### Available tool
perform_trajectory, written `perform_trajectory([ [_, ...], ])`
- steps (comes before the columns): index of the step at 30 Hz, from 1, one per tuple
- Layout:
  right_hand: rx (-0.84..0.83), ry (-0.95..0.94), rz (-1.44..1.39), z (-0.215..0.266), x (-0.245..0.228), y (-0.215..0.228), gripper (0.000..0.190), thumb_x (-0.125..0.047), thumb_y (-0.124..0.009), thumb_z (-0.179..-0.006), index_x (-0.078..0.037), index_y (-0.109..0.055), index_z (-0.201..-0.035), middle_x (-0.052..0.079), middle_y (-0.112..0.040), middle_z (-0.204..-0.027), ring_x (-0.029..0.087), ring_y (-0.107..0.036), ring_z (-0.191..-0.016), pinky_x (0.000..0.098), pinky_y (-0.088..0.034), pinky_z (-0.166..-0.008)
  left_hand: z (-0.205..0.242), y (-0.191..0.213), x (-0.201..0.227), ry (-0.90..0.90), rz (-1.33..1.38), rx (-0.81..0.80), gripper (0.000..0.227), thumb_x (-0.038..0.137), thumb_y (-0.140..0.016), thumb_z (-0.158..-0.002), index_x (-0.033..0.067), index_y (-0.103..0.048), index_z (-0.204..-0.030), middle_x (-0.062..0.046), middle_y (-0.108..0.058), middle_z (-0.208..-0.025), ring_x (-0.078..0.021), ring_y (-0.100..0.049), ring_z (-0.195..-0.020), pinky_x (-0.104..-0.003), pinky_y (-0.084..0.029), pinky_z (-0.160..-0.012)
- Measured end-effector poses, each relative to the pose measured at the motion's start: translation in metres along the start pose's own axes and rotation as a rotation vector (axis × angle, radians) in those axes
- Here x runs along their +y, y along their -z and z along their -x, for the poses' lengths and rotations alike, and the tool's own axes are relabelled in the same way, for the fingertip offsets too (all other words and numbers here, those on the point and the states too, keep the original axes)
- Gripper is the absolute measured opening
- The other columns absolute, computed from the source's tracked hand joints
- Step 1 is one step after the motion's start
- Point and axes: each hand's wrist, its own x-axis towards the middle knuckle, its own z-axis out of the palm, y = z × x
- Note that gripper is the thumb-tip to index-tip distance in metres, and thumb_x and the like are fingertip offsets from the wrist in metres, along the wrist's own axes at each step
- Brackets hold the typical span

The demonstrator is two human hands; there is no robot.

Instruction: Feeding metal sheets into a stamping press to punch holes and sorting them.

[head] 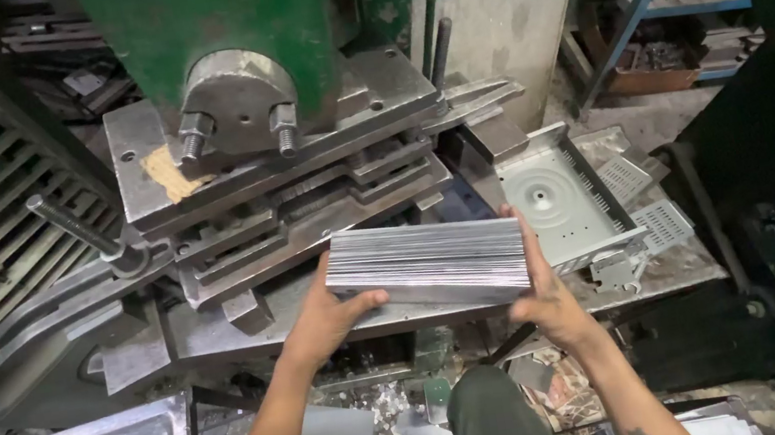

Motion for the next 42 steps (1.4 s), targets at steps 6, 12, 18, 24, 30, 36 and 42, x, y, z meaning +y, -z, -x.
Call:
perform_trajectory([
  [6,0.332,0.018,0.219,0.001,0.004,-0.022,0.073,-0.013,-0.097,-0.065,-0.005,-0.065,-0.129,0.011,-0.074,-0.117,0.021,-0.067,-0.117,0.0383,-0.05,-0.105,-0.002,-0.015,0.003,0.089,-0.187,0.137,0.078,0.038,-0.096,-0.068,0.0119,-0.059,-0.132,-0.019,-0.07,-0.126,-0.04,-0.062,-0.128,-0.052,-0.047,-0.109],
  [12,0.299,0.063,0.234,0.003,0.006,-0.02,0.057,-0.014,-0.097,-0.066,-0.004,-0.065,-0.112,0.015,-0.076,-0.118,0.03,-0.062,-0.132,0.0473,-0.043,-0.114,-0.01,-0.016,0.002,0.161,-0.362,0.156,0.09,0.049,-0.097,-0.061,0.0143,-0.057,-0.133,-0.018,-0.07,-0.129,-0.0393,-0.061,-0.129,-0.053,-0.047,-0.113],
  [18,0.199,-0.001,-0.053,0.001,-0.02,-0.037,0.11,-0.012,-0.09,-0.068,-0.009,-0.024,-0.156,0.025,-0.018,-0.166,0.046,-0.003,-0.155,0.0584,-0.008,-0.124,-0.014,-0.003,0.002,0.169,-0.367,0.072,0.099,0.049,-0.096,-0.061,0.0147,-0.05,-0.142,-0.022,-0.064,-0.139,-0.0455,-0.054,-0.135,-0.06,-0.042,-0.115],
  [24,0.279,0.028,-0.008,0.0,-0.003,-0.041,0.104,-0.01,-0.091,-0.07,-0.008,-0.032,-0.156,0.017,-0.039,-0.157,0.031,-0.033,-0.148,0.0472,-0.027,-0.122,-0.012,-0.006,0.004,0.2,-0.393,0.059,0.1,0.05,-0.093,-0.065,0.0164,-0.047,-0.147,-0.024,-0.06,-0.143,-0.0473,-0.05,-0.137,-0.061,-0.041,-0.116],
  [30,0.404,0.117,0.196,0.0,0.019,-0.049,0.078,-0.024,-0.094,-0.072,-0.005,-0.053,-0.136,0.018,-0.064,-0.134,0.032,-0.059,-0.131,0.0457,-0.042,-0.115,-0.013,-0.011,0.008,0.131,-0.398,0.128,0.096,0.051,-0.094,-0.063,0.0108,-0.055,-0.142,-0.023,-0.068,-0.133,-0.0457,-0.058,-0.13,-0.059,-0.046,-0.111],
  [36,0.403,0.099,0.051,0.003,-0.004,-0.055,0.097,-0.021,-0.09,-0.074,-0.007,-0.035,-0.154,0.019,-0.044,-0.155,0.033,-0.04,-0.144,0.05,-0.027,-0.122,-0.013,-0.012,-0.004,0.087,-0.444,0.154,0.094,0.049,-0.094,-0.065,0.0089,-0.056,-0.14,-0.025,-0.07,-0.126,-0.0457,-0.061,-0.125,-0.059,-0.049,-0.107],
  [42,0.344,0.08,-0.063,0.003,-0.011,-0.055,0.11,-0.028,-0.088,-0.071,-0.007,-0.026,-0.159,0.023,-0.035,-0.159,0.038,-0.033,-0.147,0.0546,-0.02,-0.123,-0.009,-0.019,0.017,0.191,-0.396,0.149,0.107,0.044,-0.103,-0.05,0.0087,-0.054,-0.139,-0.023,-0.069,-0.131,-0.0432,-0.059,-0.13,-0.055,-0.048,-0.111],
])
